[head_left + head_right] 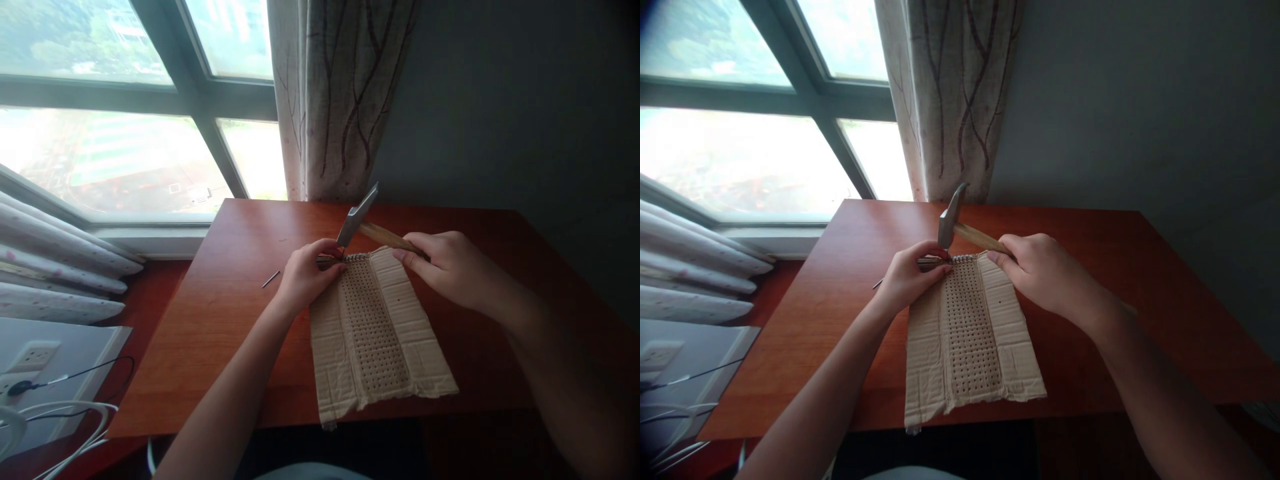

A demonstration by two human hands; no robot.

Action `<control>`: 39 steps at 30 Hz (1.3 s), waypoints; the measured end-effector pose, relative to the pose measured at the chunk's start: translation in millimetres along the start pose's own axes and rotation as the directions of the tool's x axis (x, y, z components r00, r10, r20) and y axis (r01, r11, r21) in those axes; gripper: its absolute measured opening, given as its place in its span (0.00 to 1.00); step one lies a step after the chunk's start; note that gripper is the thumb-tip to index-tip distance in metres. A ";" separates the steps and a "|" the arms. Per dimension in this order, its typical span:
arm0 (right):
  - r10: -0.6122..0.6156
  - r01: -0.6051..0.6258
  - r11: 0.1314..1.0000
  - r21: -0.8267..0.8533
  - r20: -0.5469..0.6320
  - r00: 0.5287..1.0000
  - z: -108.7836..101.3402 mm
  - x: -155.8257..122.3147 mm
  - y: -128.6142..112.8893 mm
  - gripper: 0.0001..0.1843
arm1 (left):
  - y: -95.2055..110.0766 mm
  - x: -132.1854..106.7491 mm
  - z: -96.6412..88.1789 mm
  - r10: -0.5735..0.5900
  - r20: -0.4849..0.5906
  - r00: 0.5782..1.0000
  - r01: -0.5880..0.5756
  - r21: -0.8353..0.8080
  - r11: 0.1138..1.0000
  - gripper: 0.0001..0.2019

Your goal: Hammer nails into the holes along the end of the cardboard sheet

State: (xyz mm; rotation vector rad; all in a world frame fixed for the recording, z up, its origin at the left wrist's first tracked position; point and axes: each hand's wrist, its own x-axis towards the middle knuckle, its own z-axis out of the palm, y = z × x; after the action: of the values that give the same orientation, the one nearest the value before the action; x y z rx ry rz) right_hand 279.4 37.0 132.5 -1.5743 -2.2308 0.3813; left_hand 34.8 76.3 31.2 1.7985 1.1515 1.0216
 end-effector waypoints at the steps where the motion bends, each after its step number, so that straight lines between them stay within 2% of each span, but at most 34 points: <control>1: 0.011 -0.011 1.000 0.004 0.030 0.999 2.2 0.4 0.1 0.22 | 0.3 0.0 0.0 -0.006 0.006 1.000 0.006 -0.009 1.000 0.13; 4: 0.023 -0.023 1.000 -0.001 0.074 0.997 4.9 0.8 0.3 0.21 | 1.1 -0.2 0.0 -0.017 0.015 1.000 0.017 -0.024 1.000 0.12; 10: 0.016 -0.016 1.000 -0.019 0.013 1.000 0.3 -1.4 -0.9 0.23 | 1.9 -0.7 0.8 -0.031 0.006 1.000 0.031 -0.065 0.997 0.12; 17: 0.085 -0.065 0.990 -0.125 0.159 0.984 3.0 -2.1 -5.8 0.18 | 1.6 -0.5 -0.1 -0.020 0.022 1.000 0.021 -0.078 0.997 0.16; 22: 0.088 -0.072 0.990 -0.125 0.127 0.988 1.6 -3.5 -6.5 0.19 | 2.9 -0.6 -0.7 -0.047 0.018 0.999 0.048 -0.088 0.995 0.17; 28: 0.108 -0.074 0.980 -0.186 0.179 0.978 9.0 -1.9 -5.4 0.17 | 0.7 -0.2 -0.8 -0.021 0.030 0.999 0.023 -0.092 0.995 0.17; 39: 0.083 -0.055 0.985 -0.163 0.165 0.983 16.8 -1.9 -1.8 0.15 | 0.4 -0.5 -0.2 -0.032 0.044 0.999 0.037 -0.121 0.992 0.14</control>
State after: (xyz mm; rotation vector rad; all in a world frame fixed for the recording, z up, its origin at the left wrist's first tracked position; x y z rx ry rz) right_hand 270.8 34.6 118.0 -1.7648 -2.3916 0.3809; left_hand 34.5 75.7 31.5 1.6908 1.0689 1.0077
